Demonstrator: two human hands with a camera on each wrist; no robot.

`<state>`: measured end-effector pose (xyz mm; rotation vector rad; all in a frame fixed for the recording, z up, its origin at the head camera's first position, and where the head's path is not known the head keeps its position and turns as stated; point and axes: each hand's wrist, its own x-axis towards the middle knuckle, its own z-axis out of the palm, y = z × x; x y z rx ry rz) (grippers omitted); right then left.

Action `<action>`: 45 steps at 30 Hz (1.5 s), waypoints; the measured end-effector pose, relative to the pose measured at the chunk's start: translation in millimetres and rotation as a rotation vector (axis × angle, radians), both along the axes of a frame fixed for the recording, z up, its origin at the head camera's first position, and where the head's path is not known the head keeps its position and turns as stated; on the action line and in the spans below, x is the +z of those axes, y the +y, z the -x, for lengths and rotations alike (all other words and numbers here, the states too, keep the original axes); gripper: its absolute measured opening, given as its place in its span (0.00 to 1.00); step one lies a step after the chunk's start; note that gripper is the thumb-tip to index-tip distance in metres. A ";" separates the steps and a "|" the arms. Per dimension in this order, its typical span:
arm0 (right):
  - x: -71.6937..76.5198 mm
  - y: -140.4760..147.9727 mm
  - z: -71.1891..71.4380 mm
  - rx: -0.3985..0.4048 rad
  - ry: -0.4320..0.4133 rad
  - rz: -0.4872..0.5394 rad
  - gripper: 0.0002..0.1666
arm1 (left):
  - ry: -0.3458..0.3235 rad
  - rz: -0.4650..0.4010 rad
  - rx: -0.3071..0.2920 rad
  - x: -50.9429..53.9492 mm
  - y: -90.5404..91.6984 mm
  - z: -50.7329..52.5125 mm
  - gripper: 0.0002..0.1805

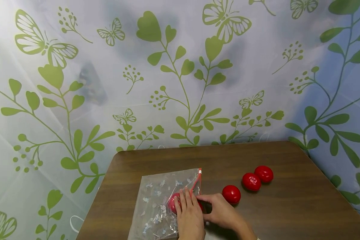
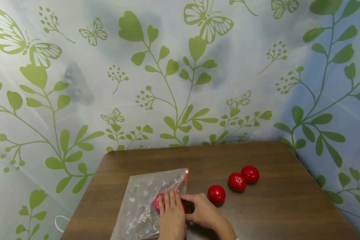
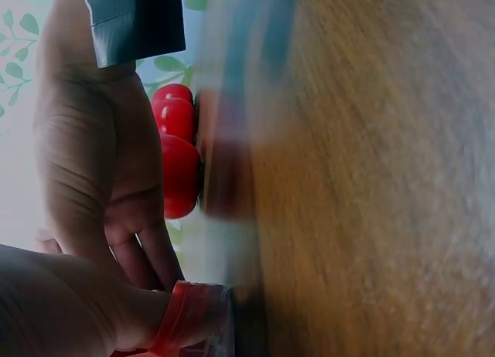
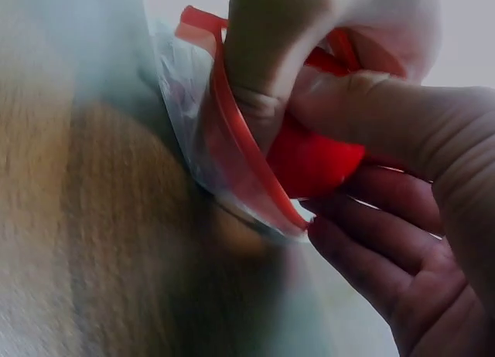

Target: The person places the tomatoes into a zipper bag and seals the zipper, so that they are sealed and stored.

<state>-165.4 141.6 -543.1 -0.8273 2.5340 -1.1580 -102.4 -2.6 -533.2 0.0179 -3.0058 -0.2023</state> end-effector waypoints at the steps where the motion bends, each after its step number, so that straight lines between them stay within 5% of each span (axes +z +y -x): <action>1: 0.1 1.5 -0.1 0.002 -0.001 0.003 0.38 | 0.000 0.004 0.000 -0.4 0.3 -0.2 0.47; 5: 2.2 9.2 0.1 0.007 -0.003 0.017 0.35 | 0.014 0.020 0.001 -1.8 1.7 -1.1 0.53; 12: 6.6 12.2 2.1 0.017 -0.012 0.030 0.30 | 0.072 0.050 0.013 -3.4 1.8 -1.8 0.44; 36: -2.4 -2.4 1.5 0.003 0.076 0.041 0.29 | 0.048 0.041 0.041 -1.8 2.7 -0.1 0.47; 45: 14.9 16.7 0.7 0.005 0.004 0.119 0.27 | 0.060 0.039 0.039 -1.6 1.7 -1.1 0.52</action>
